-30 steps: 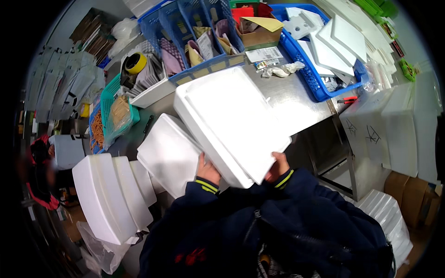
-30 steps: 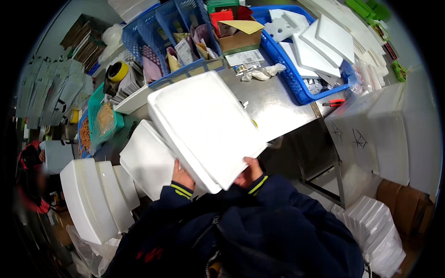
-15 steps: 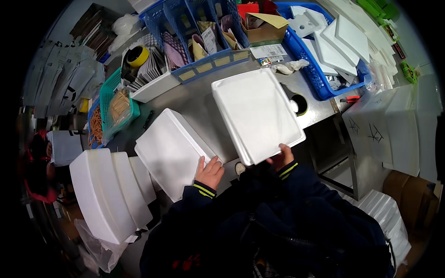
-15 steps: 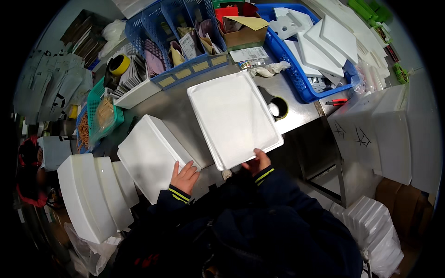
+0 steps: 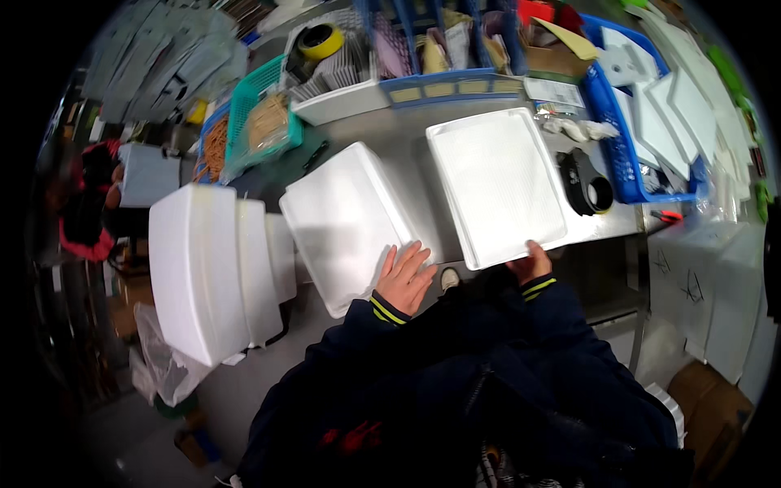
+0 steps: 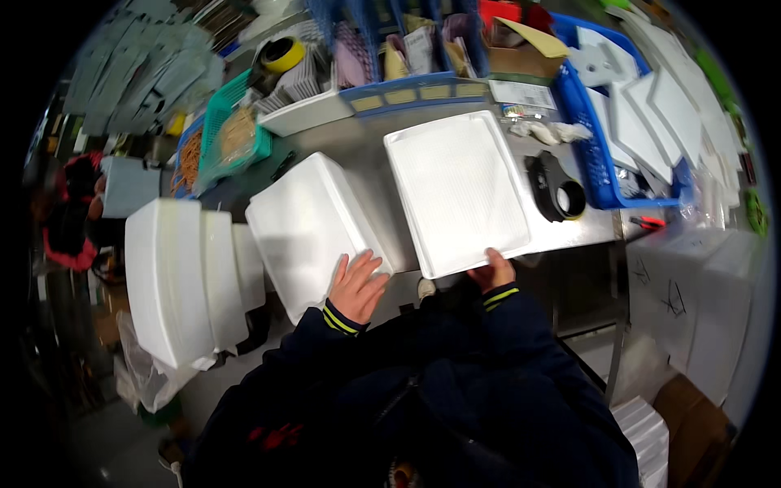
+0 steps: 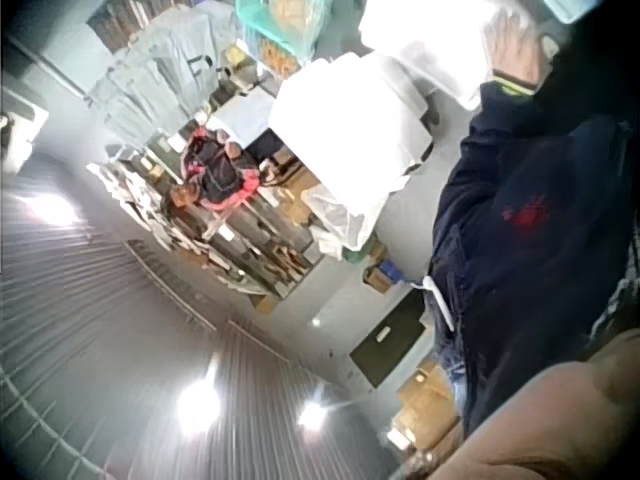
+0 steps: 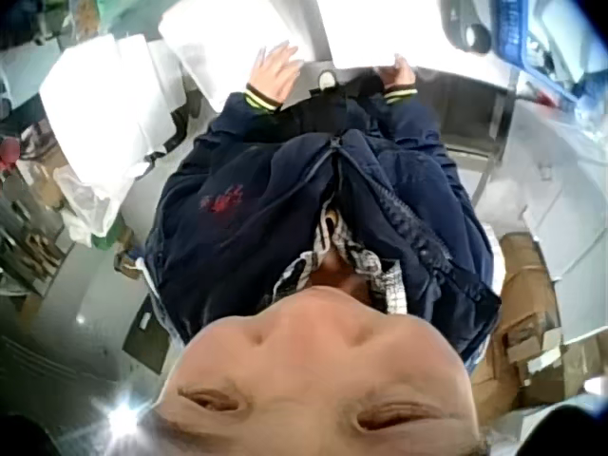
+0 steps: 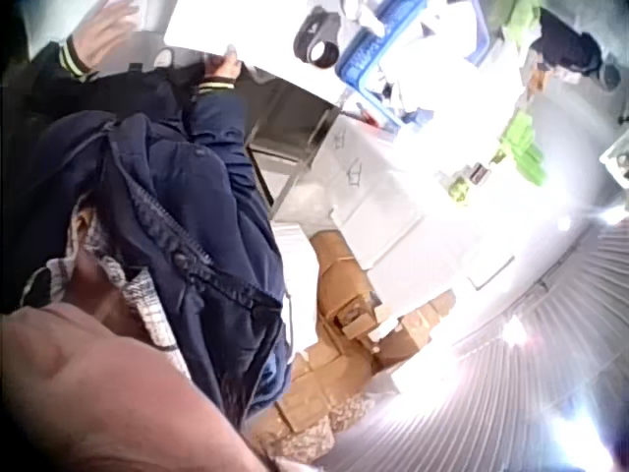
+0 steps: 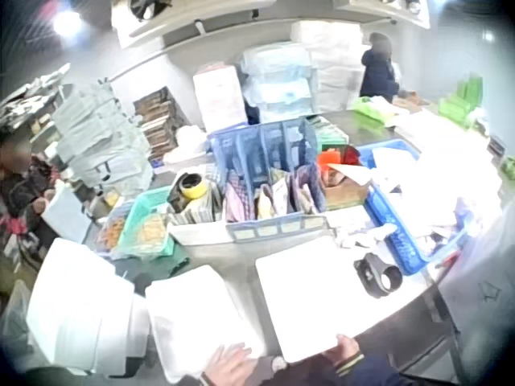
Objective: The person repeatedly assembles white styrofoam boxes, inserts small items and pink slips, and seals them with tape. They handle multiple boxes one at a time, placing finished units aside on a metal table in a cluttered packing area.
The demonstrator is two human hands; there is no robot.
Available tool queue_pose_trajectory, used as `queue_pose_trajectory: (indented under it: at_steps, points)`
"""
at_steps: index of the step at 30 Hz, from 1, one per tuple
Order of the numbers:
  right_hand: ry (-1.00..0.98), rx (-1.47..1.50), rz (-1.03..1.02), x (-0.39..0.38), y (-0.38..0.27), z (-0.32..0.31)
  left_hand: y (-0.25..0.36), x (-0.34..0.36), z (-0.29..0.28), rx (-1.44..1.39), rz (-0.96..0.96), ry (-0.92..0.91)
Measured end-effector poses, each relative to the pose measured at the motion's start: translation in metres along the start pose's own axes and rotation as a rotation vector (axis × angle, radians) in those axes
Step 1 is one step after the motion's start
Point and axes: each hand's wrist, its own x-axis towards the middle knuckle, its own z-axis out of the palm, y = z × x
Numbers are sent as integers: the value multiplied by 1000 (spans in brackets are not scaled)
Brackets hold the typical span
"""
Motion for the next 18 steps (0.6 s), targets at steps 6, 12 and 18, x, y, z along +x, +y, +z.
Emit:
queue_pose_trajectory:
  at_steps: [6, 12, 18]
  points:
    - [-179, -774, 269, -46, -51, 1, -80, -61, -22, 200, -537, 580]
    - [-760, -1134, -423, -77, -12, 89, -176, -121, 4, -517, -1087, 798]
    - [-742, -1568, -682, -82, 51, 150, -178, -71, 12, -297, -887, 642]
